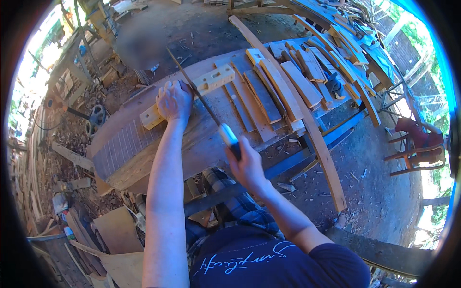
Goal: The person cuts a piece of wood with a bow saw, puts the saw aside, and cuts the wood with a hand saw.
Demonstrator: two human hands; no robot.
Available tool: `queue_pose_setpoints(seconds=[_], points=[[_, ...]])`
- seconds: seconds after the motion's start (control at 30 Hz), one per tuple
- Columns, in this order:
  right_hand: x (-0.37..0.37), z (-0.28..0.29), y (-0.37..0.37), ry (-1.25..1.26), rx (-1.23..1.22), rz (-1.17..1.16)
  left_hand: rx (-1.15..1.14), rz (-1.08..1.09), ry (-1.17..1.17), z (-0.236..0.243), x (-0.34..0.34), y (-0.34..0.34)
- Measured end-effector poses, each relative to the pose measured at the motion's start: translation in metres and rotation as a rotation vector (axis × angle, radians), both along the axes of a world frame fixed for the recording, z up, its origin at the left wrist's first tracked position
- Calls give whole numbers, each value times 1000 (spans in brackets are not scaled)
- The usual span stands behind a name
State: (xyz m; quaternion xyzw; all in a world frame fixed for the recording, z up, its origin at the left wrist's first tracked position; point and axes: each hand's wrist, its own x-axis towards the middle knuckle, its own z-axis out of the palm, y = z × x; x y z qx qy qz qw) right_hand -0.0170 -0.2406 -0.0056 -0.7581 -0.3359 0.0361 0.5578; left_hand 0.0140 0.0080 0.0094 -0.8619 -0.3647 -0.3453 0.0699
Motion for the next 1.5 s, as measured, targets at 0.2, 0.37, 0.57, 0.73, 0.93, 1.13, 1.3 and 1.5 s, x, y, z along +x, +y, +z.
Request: queue_pose_setpoints(seconds=[0.2,0.37,0.57,0.73,0.93,1.13,1.3,1.5], points=[[2,1,27,1,49,84,-40,59,10,-4,-8,-2],[0,6,29,-43,12,48,-100,0,7,-6,-5,-9],[7,16,47,61,-57,4,-107,80,21,0,2,-8],[-32,-5,-48,33,-97,5,-175,161,28,-5,3,10],[-11,8,-7,15,-137,1,6,15,-8,-5,-3,1],[-5,-1,-2,17,-84,35,-186,124,109,-8,2,4],[-37,2,-73,117,-31,-23,-83,67,54,3,6,-1],[25,-1,35,11,-92,-40,-29,66,-30,-24,22,6]])
